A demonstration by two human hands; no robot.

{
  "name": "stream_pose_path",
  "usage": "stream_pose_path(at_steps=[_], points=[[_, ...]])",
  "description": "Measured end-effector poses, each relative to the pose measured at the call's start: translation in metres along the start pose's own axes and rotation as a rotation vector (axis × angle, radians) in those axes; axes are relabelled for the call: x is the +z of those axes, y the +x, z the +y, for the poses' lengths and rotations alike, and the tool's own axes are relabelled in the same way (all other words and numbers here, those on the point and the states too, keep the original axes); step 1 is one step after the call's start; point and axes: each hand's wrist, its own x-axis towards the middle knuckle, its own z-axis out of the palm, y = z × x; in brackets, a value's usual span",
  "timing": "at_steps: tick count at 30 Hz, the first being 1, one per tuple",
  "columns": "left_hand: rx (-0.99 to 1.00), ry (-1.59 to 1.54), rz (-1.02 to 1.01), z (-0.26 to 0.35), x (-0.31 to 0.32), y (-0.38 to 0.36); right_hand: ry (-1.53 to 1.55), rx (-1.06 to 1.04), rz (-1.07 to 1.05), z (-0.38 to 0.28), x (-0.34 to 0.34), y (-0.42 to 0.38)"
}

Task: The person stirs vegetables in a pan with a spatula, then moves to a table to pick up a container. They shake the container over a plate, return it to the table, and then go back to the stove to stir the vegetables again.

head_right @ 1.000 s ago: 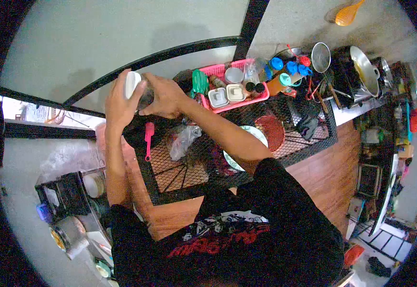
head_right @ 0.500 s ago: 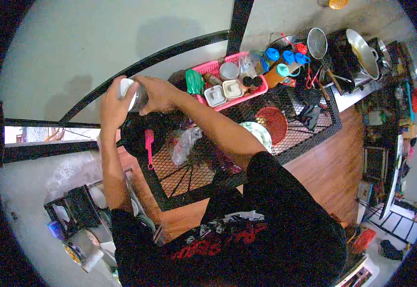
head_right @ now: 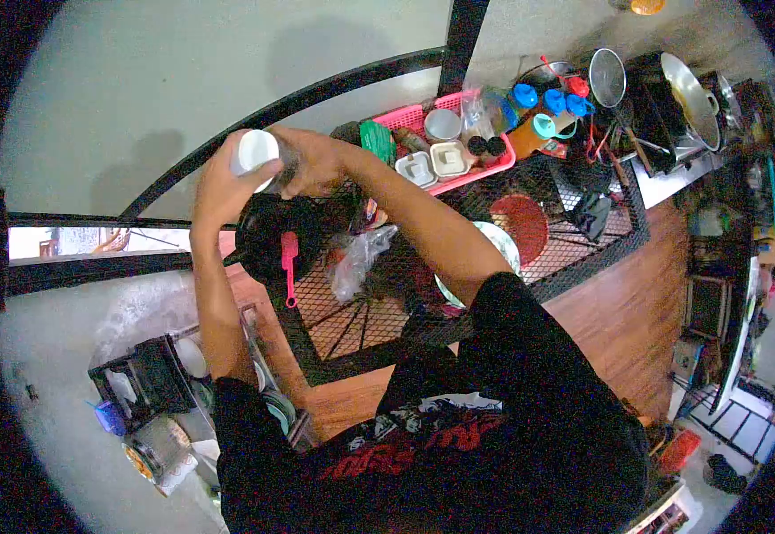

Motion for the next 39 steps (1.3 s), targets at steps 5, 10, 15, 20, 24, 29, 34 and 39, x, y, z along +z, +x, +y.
stream_pose_path(at_steps=[5,10,15,20,24,29,34,39], points=[[0.123,-0.341,-0.027,-0.048,0.03,0.02,0.056,0.016,0.032,0.016,0.003,0.002],[0.159,-0.253,0.061,-0.065,0.055,0.028,-0.474,0.137,0.044,0.026,0.001,0.005],[0.043,-0.095,0.071,-0.057,0.071,0.03,-0.494,0.086,0.184,0.011,-0.028,-0.013],[-0.009,0.051,-0.006,-0.061,0.11,0.037,-0.292,0.213,0.423,-0.012,-0.063,-0.077],[0.026,0.088,0.042,-0.056,0.132,0.044,-0.129,0.185,0.708,-0.035,-0.062,-0.145],[0.068,-0.037,0.061,-0.061,0.138,0.045,0.147,0.247,0.877,-0.036,-0.056,-0.228],[0.085,-0.524,0.073,-0.088,0.152,0.031,0.19,0.389,0.971,-0.013,-0.033,-0.323],[0.039,-0.491,0.052,-0.096,0.153,0.017,0.216,0.485,1.073,-0.009,0.007,-0.404]])
